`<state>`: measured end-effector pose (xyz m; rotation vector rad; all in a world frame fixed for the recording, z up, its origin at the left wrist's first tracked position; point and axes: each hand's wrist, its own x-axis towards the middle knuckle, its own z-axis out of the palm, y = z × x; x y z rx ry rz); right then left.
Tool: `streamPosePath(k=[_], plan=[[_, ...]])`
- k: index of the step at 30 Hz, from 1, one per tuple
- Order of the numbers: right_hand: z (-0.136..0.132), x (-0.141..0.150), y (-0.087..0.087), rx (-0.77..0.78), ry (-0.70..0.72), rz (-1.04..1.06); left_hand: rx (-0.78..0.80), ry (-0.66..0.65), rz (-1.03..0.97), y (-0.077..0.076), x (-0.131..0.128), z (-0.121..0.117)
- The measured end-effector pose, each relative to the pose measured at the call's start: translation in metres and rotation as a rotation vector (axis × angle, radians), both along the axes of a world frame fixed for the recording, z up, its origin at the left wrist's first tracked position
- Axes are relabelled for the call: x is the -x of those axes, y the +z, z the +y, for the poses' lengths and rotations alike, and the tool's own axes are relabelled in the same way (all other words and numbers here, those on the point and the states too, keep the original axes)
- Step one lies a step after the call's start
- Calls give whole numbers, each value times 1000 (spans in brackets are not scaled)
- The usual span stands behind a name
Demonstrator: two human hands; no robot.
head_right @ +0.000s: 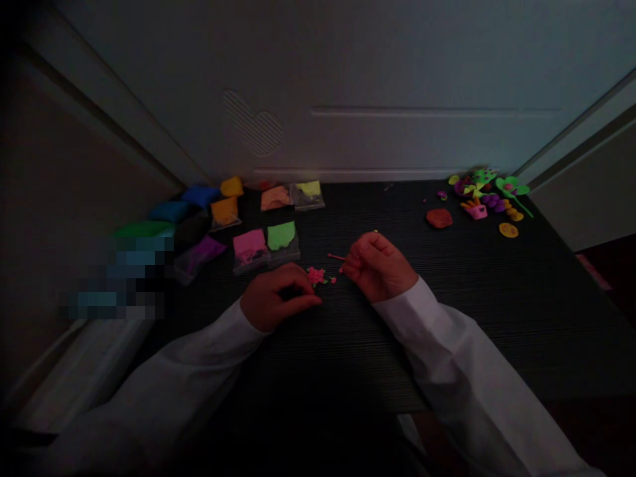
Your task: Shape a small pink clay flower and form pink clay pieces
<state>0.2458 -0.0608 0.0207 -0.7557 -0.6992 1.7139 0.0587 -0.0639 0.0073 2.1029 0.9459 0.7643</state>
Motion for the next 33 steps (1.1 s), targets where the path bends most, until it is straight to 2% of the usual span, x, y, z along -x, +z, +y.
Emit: streamPosePath(k=[8, 21, 33], plan=[[-2, -2, 8, 73, 10, -68, -11, -5, 2, 0, -1, 0], [1, 0, 0, -24, -61, -106, -29, 1, 6, 0, -1, 0], [0, 0, 0, 39, -126, -47, -14, -5, -5, 0, -1, 0]])
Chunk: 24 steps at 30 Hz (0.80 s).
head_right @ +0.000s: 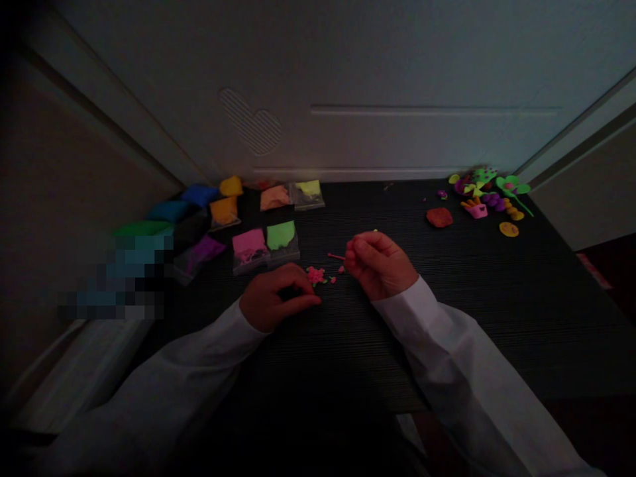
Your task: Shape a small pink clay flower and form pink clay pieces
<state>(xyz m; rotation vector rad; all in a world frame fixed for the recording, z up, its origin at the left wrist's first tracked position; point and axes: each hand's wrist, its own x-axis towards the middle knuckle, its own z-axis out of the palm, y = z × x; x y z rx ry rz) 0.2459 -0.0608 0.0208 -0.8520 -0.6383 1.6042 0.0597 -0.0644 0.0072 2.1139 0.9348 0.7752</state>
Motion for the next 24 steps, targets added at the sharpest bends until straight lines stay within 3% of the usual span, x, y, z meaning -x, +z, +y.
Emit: streamPosePath(k=[24], plan=[[2, -3, 3, 64, 25, 52, 10, 11, 9, 0, 0, 0]])
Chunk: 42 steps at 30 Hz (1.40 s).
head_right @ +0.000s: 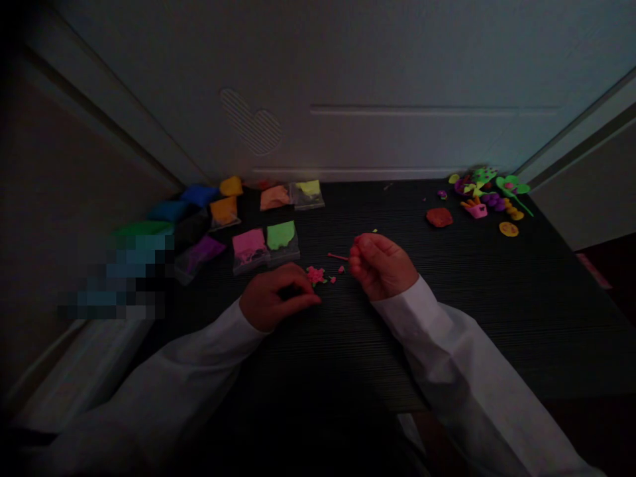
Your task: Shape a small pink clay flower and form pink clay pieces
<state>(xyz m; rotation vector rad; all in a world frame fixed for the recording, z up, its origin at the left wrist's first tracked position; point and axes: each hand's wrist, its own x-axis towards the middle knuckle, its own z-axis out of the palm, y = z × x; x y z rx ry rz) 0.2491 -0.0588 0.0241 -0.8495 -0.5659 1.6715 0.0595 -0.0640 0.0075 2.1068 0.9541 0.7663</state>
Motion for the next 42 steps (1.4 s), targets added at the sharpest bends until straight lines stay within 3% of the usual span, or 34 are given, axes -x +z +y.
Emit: streamPosePath(k=[42], plan=[[2, 3, 3, 175, -165, 32, 6, -3, 0, -1, 1, -1]])
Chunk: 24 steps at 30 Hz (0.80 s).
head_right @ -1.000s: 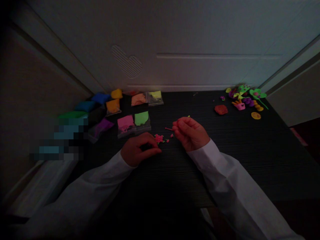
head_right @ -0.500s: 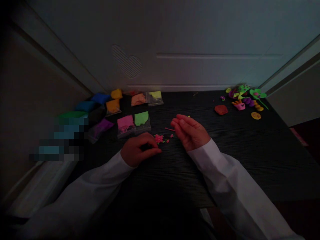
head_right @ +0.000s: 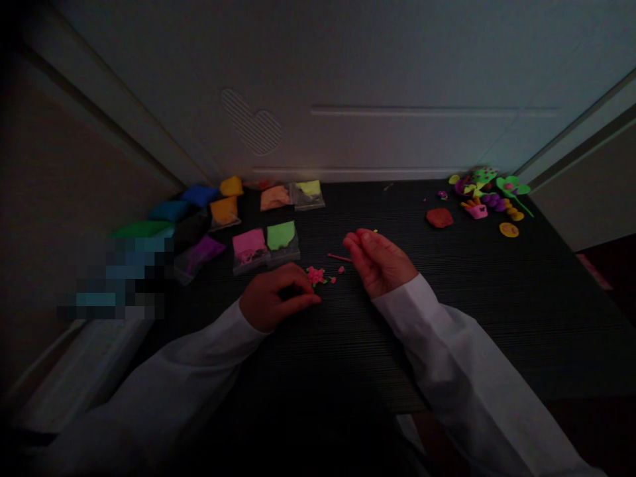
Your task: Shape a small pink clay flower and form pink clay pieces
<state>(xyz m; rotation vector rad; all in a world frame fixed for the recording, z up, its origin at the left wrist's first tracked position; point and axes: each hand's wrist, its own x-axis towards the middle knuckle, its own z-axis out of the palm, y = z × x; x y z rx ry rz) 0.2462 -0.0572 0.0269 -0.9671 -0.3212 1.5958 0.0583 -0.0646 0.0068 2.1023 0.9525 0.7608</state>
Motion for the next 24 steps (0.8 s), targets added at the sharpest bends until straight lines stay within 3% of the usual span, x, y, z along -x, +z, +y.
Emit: streamPosePath(k=[14, 24], plan=[[-1, -3, 0, -24, 87, 35, -10, -3, -13, 0, -1, 1], [-1, -3, -4, -73, 66, -11, -14, 1, -7, 2, -1, 0]])
